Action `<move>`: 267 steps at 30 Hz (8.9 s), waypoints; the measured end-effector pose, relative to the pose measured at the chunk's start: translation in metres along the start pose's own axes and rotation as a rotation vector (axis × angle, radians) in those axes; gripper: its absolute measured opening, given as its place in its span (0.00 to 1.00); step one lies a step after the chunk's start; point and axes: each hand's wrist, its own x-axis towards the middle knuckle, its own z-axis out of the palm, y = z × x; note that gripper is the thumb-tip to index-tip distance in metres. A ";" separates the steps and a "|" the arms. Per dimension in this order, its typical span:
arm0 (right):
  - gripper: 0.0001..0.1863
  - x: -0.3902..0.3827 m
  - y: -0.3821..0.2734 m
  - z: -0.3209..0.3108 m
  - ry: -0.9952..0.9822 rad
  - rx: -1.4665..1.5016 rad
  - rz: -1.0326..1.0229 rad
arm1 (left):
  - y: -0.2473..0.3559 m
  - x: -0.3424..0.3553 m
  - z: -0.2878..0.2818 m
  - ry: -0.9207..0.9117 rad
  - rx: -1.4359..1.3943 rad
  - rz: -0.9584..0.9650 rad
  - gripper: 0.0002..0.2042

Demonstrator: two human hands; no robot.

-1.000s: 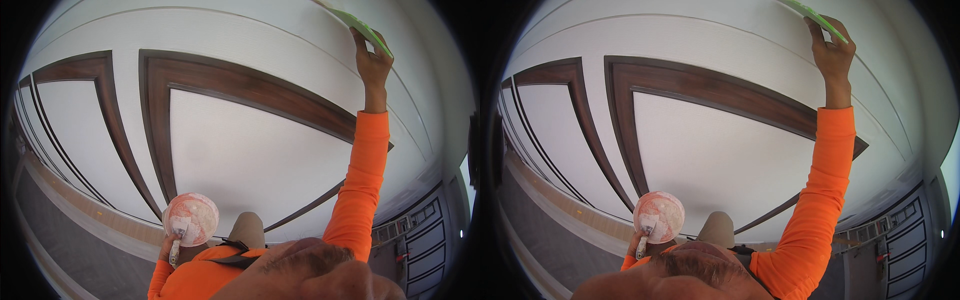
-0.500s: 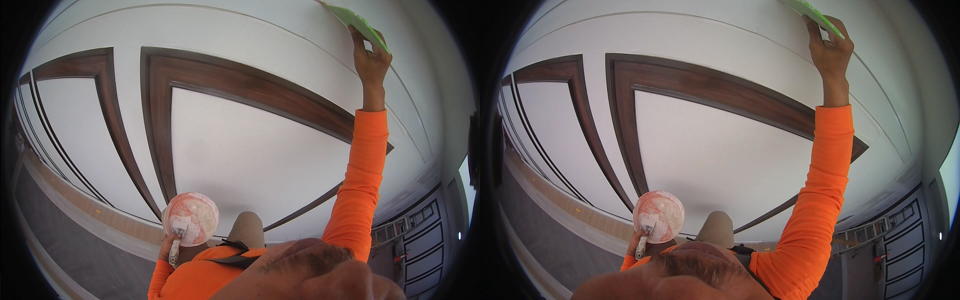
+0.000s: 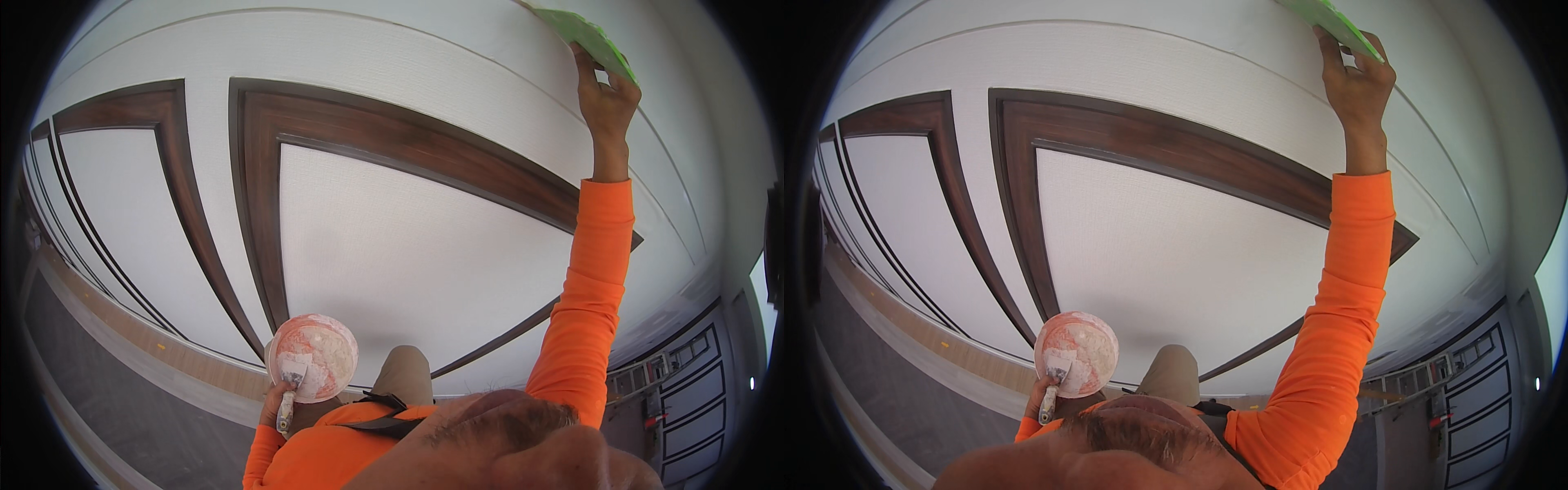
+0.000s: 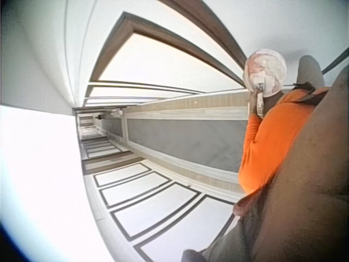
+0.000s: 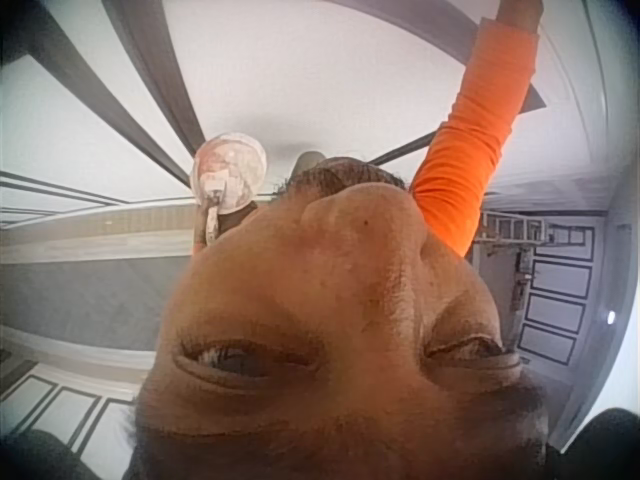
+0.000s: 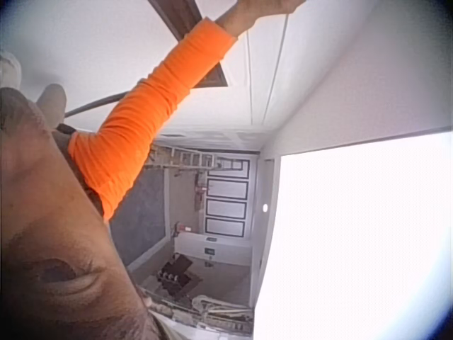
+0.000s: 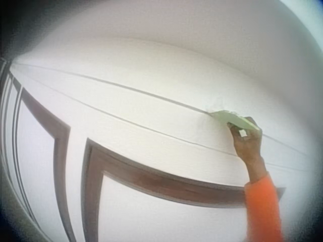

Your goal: The person applies plaster to a ceiling using a green trowel and a small container. They repeatedly scoop plaster and smooth it onto the ceiling surface in a repetitive motion.

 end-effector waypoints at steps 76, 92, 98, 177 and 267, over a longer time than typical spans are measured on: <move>0.08 -0.006 -0.008 0.017 0.052 0.054 0.013 | -0.012 0.011 -0.011 -0.009 -0.041 0.003 0.17; 0.08 -0.009 0.000 -0.001 0.050 -0.005 0.006 | -0.005 0.004 0.000 0.014 -0.022 0.036 0.19; 0.09 -0.010 0.002 -0.008 0.045 -0.028 0.009 | -0.011 0.010 -0.010 0.005 -0.017 0.004 0.16; 0.10 -0.019 -0.002 -0.024 0.053 0.022 0.079 | 0.001 0.002 -0.007 -0.019 0.019 -0.051 0.21; 0.11 -0.462 -0.365 -0.103 -0.805 1.066 2.160 | 0.021 -0.032 0.004 0.066 0.076 -0.197 0.29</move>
